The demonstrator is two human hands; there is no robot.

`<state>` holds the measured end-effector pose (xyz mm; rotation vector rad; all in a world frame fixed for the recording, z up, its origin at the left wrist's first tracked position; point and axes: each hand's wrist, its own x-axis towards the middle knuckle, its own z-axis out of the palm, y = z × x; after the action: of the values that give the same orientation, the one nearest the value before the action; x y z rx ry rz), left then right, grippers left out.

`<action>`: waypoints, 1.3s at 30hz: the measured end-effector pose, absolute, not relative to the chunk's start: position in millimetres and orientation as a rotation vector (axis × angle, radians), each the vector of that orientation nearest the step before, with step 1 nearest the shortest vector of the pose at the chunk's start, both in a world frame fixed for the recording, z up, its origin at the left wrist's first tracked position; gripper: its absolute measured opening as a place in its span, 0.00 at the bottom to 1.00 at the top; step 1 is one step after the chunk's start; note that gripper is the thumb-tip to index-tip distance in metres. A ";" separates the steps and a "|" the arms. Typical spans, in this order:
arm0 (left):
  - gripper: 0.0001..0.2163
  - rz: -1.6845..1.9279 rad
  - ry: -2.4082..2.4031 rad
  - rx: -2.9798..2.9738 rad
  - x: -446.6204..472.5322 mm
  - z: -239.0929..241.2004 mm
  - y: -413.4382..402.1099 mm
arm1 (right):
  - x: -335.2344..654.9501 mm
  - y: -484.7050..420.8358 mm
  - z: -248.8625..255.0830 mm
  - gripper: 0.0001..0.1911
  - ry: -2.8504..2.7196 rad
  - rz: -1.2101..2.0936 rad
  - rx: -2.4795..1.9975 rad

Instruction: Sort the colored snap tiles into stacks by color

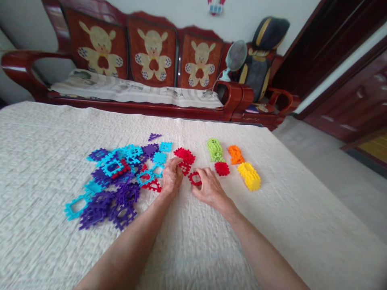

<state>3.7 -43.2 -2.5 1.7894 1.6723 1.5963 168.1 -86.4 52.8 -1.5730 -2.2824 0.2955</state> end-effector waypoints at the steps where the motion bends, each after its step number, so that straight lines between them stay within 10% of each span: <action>1: 0.16 1.605 1.666 1.787 3.8 -3.0 -43.0 | 167.9 -86.0 54.1 0.26 -2.270 0.295 -1.557; 39: 0.14 1.655 1.662 1.741 3.6 -4.1 -42.3 | 233.9 -43.7 55.4 0.28 -1.911 0.028 -2.159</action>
<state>3.6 -42.3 -4.1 1.7407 1.6624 1.6547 233.9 -43.7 55.4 -2.1589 -1.9108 0.0278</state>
